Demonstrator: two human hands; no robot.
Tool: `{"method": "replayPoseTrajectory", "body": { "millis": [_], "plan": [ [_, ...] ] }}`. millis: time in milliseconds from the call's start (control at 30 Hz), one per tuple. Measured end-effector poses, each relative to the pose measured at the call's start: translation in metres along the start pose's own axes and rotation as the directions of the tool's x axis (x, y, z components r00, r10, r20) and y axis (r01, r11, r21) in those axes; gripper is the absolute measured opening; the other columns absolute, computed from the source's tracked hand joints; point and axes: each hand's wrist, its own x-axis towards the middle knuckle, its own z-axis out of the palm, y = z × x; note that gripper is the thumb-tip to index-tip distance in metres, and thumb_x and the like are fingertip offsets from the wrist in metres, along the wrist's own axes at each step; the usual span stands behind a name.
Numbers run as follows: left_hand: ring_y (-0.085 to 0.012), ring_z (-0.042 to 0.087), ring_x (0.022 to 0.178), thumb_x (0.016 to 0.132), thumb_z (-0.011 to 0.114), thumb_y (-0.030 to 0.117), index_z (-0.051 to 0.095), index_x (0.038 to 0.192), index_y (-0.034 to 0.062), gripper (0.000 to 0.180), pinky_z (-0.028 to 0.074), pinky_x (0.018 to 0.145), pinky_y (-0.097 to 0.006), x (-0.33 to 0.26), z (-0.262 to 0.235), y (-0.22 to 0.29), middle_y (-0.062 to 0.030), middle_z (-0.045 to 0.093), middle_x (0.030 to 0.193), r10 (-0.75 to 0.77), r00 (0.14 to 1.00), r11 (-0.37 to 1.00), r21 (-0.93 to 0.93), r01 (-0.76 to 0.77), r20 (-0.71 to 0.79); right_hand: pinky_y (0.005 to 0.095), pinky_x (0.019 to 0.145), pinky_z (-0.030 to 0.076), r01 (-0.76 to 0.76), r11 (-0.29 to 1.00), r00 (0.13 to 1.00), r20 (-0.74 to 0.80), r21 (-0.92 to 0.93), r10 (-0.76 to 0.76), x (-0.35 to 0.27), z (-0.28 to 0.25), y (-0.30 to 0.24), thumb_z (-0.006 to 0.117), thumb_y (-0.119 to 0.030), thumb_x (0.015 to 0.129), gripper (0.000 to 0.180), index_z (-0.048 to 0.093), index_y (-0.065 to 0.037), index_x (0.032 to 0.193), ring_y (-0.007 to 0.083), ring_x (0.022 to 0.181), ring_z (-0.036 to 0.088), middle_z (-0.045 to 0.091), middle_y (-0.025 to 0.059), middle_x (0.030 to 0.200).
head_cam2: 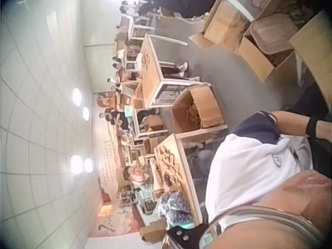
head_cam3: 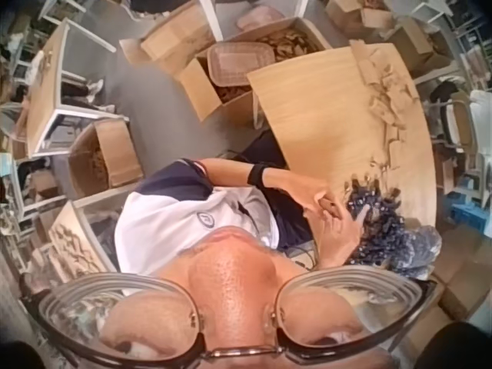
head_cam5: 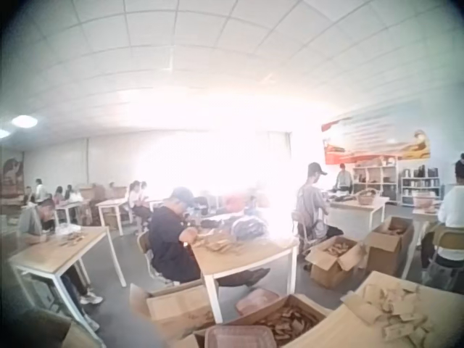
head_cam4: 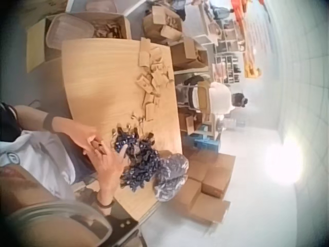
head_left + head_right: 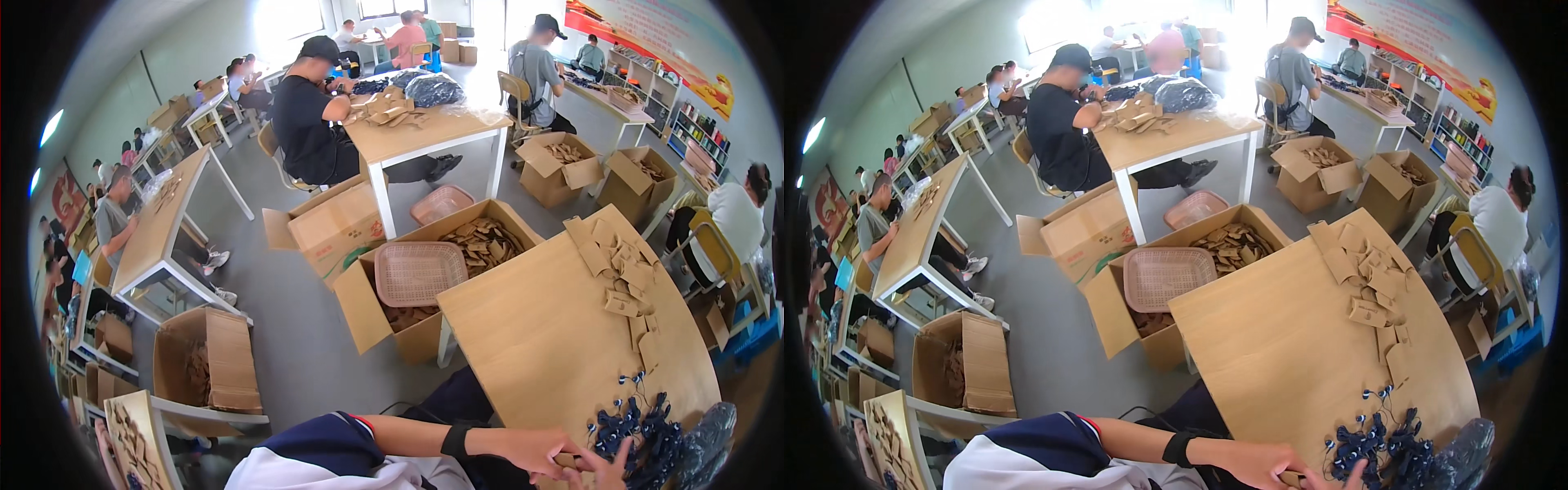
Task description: Packaging blue earphones into cardboard sleeves in a workshop setting.
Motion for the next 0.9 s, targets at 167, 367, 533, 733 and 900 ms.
{"method": "replayPoseTrajectory", "body": {
  "millis": [167, 367, 533, 733, 900],
  "plan": [
    [-0.0151, 0.063, 0.047, 0.090, 0.060, 0.014, 0.052, 0.129, -0.0024, 0.043, 0.052, 0.047, -0.024, -0.001, -0.009, -0.026, -0.0087, 0.066, 0.074, 0.005, 0.998, 0.999, 0.052, -0.008, 0.070, 0.0428, 0.093, 0.044, 0.071, 0.979, 0.985, 0.165, -0.190, -0.039, -0.003, 0.004, -0.001, 0.074, -0.017, 0.081, 0.027, 0.069, -0.005, 0.105, 0.0359, 0.104, 0.060, 0.066, 0.0170, 0.113],
    [-0.0145, 0.066, 0.082, 0.098, 0.055, 0.032, 0.046, 0.130, -0.0008, 0.046, 0.056, 0.067, -0.030, 0.008, 0.000, -0.033, -0.0102, 0.066, 0.102, -0.037, 0.999, 0.964, -0.262, 0.041, 0.020, 0.0275, 0.066, 0.050, -0.219, 0.968, 0.943, -0.227, 0.122, 0.242, -0.035, -0.001, 0.034, 0.065, -0.019, 0.092, 0.029, 0.063, 0.002, 0.112, 0.0203, 0.076, 0.063, 0.063, 0.0153, 0.096],
    [-0.0138, 0.056, 0.108, 0.102, 0.045, 0.042, 0.041, 0.135, 0.0033, 0.051, 0.048, 0.088, -0.028, 0.026, 0.013, -0.001, -0.0087, 0.056, 0.130, -0.001, 0.996, 0.717, -0.695, -0.059, -0.086, 0.0301, 0.066, 0.052, 0.117, 0.974, 0.944, -0.282, -0.193, -0.170, -0.016, 0.008, 0.010, 0.068, -0.018, 0.090, 0.030, 0.063, 0.002, 0.112, 0.0298, 0.073, 0.062, 0.066, 0.0187, 0.102],
    [-0.0150, 0.061, 0.099, 0.104, 0.041, 0.038, 0.032, 0.141, 0.0014, 0.053, 0.050, 0.076, -0.030, 0.041, 0.023, 0.009, -0.0072, 0.064, 0.118, 0.039, 0.988, 0.931, -0.353, -0.091, -0.152, 0.0304, 0.055, 0.051, 0.102, 0.986, 0.846, -0.511, -0.130, -0.155, -0.023, 0.028, 0.012, 0.069, -0.017, 0.090, 0.026, 0.064, 0.002, 0.106, 0.0277, 0.063, 0.062, 0.066, 0.0191, 0.085],
    [-0.0280, 0.065, 0.066, 0.103, 0.043, 0.022, 0.035, 0.143, 0.0077, 0.044, 0.049, 0.061, -0.033, 0.018, 0.035, 0.049, -0.0097, 0.066, 0.080, 0.295, 0.908, 0.930, 0.308, -0.202, -0.296, 0.0272, 0.045, 0.043, 0.196, 0.951, 0.849, -0.527, 0.239, -0.043, -0.028, 0.021, 0.015, 0.059, -0.022, 0.097, 0.028, 0.063, 0.004, 0.105, 0.0184, 0.051, 0.055, 0.063, 0.0170, 0.068]
  ]
}}
